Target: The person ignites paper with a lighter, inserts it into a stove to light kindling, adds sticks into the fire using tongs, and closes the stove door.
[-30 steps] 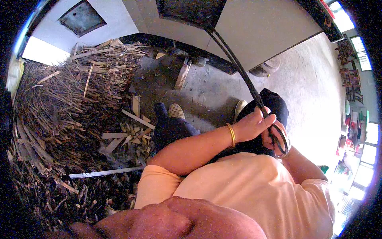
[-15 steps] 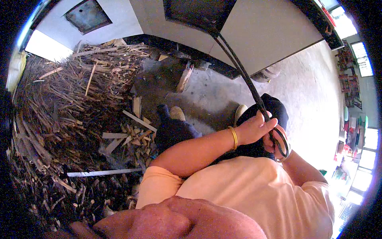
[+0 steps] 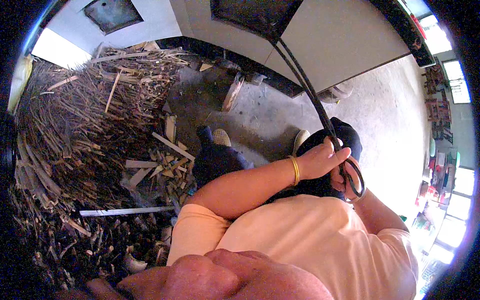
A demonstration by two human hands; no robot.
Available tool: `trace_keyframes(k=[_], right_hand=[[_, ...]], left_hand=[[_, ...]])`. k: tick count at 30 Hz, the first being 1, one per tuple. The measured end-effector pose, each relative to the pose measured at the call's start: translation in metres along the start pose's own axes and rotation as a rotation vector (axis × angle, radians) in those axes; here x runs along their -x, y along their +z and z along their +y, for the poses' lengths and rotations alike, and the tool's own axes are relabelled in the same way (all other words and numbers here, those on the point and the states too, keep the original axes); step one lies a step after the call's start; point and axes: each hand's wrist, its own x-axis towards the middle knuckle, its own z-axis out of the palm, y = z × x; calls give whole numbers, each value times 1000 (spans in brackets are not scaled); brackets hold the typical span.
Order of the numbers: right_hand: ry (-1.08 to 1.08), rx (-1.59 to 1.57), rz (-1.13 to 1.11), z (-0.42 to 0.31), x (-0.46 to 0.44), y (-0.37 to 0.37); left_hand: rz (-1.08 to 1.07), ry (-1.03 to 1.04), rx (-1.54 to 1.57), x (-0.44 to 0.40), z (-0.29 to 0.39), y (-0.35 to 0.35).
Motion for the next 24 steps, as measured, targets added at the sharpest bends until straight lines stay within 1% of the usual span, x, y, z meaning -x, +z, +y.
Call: trace_keyframes(k=[2,6,8,11,13,14,20,22,24], right_hand=[[11,-6,28,-1,0,2],[19,3,18,0,0,-1],[28,9,59,0,0,-1],[29,7,56,2,0,-3],[24,11,41,2,0,-4],[18,14,25,2,0,-4],[-11,15,-8,4,-1,-2],[-12,26,-13,5,-1,-5],[-1,47,-19,5,-1,-8]], left_hand=[[-23,-29,13,1,3,-1],[12,6,-15,0,1,0],[34,12,-42,0,0,0],[-19,-22,-10,1,1,-1],[68,36,-73,0,-3,3],[66,35,-74,-1,-5,4],[-49,-43,68,3,3,-2],[81,46,-54,0,-2,2],[65,27,-32,0,-2,1]])
